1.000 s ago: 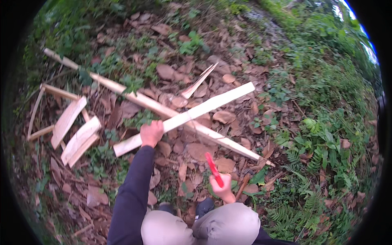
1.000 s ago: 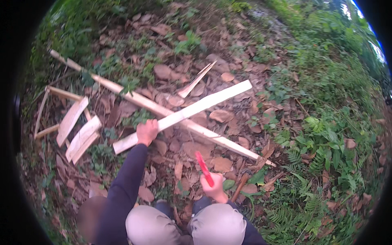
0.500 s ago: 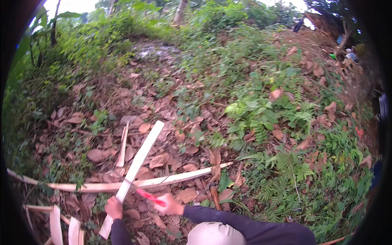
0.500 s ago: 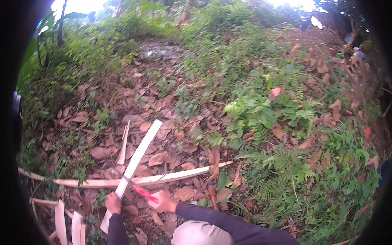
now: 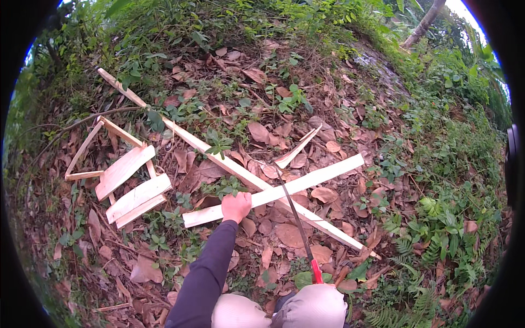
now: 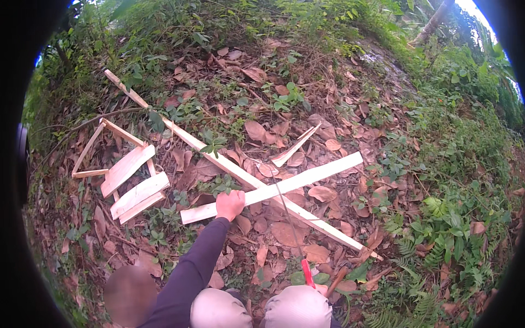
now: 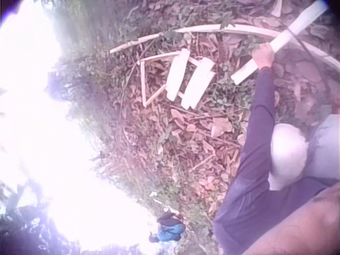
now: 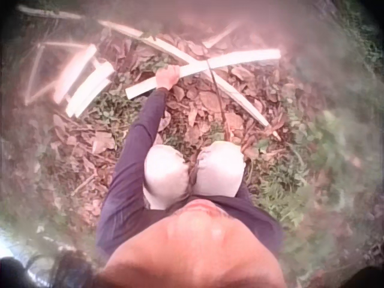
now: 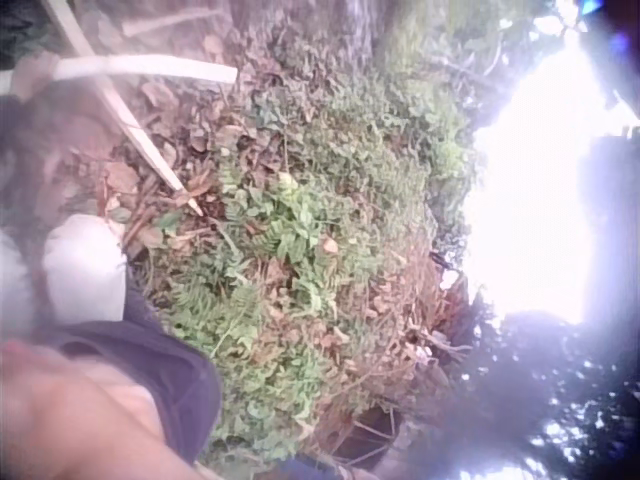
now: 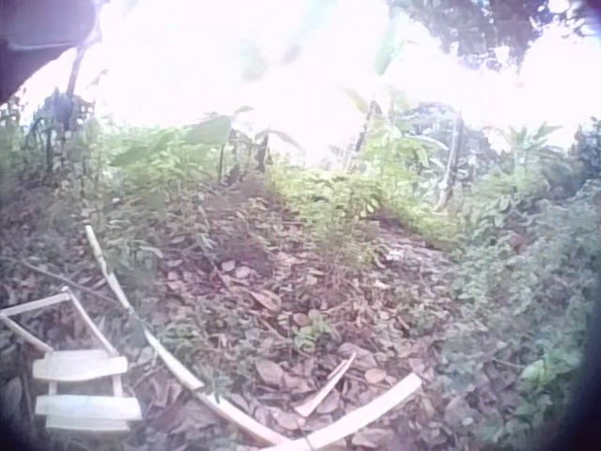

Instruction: The person sits on the forest floor and uses a red hand saw to cut a long piece of light-colored wood. They hold the wood steady with their left hand while sawing with their right hand, eventually cutting the piece into smaller segments.

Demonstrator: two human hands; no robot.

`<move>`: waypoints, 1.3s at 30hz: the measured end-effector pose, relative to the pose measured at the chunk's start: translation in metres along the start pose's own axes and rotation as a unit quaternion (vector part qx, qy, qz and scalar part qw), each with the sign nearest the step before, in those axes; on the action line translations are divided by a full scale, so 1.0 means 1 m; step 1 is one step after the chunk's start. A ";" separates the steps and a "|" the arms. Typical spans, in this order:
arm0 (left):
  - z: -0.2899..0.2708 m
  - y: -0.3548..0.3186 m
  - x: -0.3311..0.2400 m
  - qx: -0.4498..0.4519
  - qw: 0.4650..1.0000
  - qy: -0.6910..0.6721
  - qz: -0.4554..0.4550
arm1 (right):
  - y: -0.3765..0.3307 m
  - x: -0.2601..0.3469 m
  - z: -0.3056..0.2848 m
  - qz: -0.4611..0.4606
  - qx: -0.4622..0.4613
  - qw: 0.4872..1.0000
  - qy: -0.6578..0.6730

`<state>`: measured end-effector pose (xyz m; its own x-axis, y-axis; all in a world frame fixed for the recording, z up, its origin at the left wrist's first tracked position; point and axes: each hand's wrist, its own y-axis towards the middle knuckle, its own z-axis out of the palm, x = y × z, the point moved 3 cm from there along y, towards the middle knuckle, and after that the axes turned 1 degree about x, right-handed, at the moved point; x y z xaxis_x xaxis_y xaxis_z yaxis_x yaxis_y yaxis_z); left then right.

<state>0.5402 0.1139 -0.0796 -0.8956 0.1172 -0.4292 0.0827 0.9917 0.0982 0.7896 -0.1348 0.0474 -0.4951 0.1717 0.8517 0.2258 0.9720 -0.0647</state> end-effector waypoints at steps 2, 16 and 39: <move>0.003 -0.002 -0.002 -0.022 0.999 -0.002 -0.027 | -0.013 0.009 -0.005 0.011 -0.015 0.999 -0.037; 0.021 -0.006 0.015 -0.048 0.998 0.030 0.023 | 0.080 0.020 0.028 0.030 0.032 0.995 0.092; 0.005 -0.013 0.010 0.034 0.999 0.027 0.003 | 0.017 -0.022 -0.005 0.031 0.036 0.996 0.077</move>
<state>0.5325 0.1029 -0.0893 -0.9173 0.1219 -0.3791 0.1157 0.9925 0.0392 0.8091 -0.1234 0.0301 -0.3464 0.2115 0.9139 0.1892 0.9700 -0.1527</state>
